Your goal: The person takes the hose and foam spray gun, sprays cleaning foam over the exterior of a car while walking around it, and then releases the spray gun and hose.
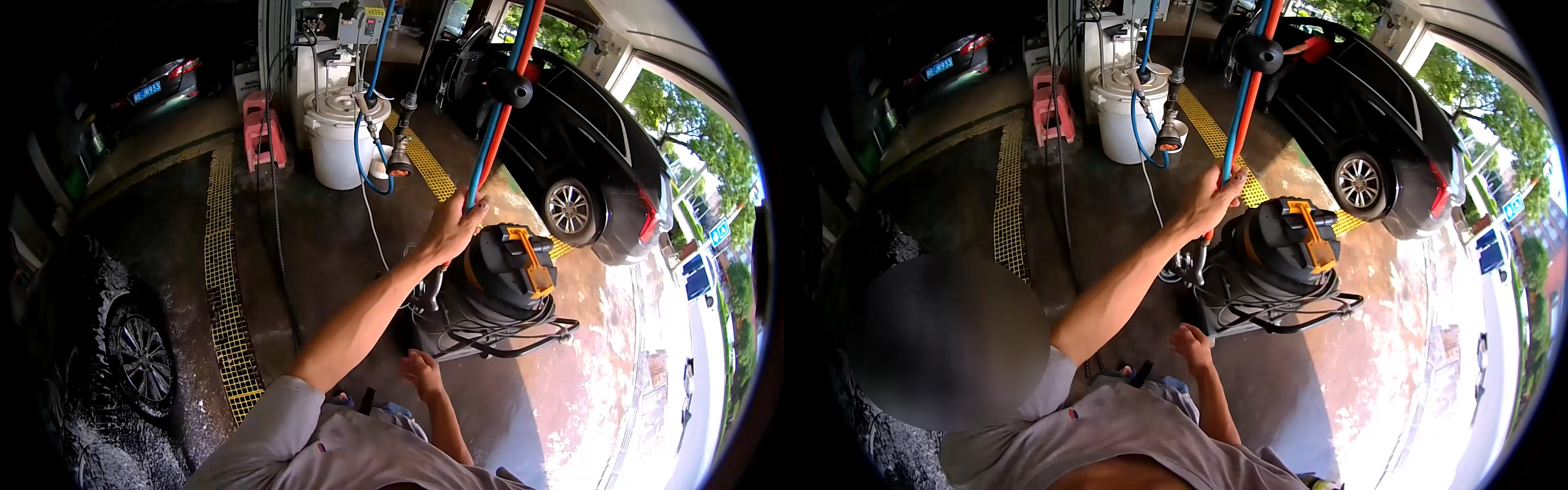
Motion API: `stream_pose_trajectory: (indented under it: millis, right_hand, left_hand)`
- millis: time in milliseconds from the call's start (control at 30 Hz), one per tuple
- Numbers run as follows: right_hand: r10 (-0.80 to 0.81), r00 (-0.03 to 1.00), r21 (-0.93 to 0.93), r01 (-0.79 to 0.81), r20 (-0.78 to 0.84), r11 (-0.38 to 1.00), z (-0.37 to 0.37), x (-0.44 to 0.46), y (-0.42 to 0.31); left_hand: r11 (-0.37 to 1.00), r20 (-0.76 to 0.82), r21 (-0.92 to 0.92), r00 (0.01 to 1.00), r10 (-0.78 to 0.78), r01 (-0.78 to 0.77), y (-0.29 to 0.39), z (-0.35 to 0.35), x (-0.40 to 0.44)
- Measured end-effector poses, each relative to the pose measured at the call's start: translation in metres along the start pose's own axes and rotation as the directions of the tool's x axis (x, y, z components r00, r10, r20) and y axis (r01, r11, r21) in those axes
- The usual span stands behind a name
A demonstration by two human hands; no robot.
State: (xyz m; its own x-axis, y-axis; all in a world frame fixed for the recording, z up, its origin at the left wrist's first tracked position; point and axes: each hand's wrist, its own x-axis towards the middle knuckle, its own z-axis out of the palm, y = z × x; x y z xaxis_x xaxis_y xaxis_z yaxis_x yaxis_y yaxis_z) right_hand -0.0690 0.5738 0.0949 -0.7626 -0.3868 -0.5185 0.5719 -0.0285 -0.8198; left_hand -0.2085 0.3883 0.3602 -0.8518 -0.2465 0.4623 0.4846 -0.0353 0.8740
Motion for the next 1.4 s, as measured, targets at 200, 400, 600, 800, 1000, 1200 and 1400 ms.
stream_pose_trajectory:
  millis: [200,400,600,800,1000,1200,1400]
  right_hand:
    - [-0.077,0.99,-0.068,0.069,-0.122,0.995,0.019,0.059,-0.014]
    - [-0.179,0.981,-0.551,0.192,0.078,0.812,0.05,0.164,-0.022]
    - [-0.455,0.647,-0.462,0.759,0.612,0.458,0.158,0.235,-0.109]
    - [-0.231,0.888,-0.655,0.45,0.397,0.606,0.274,0.334,-0.184]
    - [-0.392,0.853,-0.609,0.522,0.345,0.597,0.392,0.438,-0.264]
    - [-0.716,0.696,-0.804,0.459,0.061,0.378,0.428,0.565,-0.339]
    - [-0.594,0.752,-0.957,-0.193,-0.287,0.218,0.266,0.705,-0.302]
  left_hand:
    - [0.965,0.012,0.149,0.977,0.214,-0.214,-0.008,-0.006,0.076]
    - [0.784,0.045,0.404,0.866,0.498,-0.471,0.003,-0.038,0.102]
    - [0.879,0.017,0.38,0.952,0.305,-0.289,-0.052,-0.162,0.03]
    - [0.853,-0.641,0.071,0.679,-0.358,0.517,-0.198,-0.35,-0.086]
    - [0.685,-0.851,-0.113,0.286,-0.441,0.719,-0.29,-0.464,-0.181]
    - [0.662,-0.855,-0.353,0.06,-0.516,0.661,-0.334,-0.473,-0.2]
    - [0.365,-0.905,0.198,0.313,-0.289,0.91,-0.319,-0.463,-0.256]
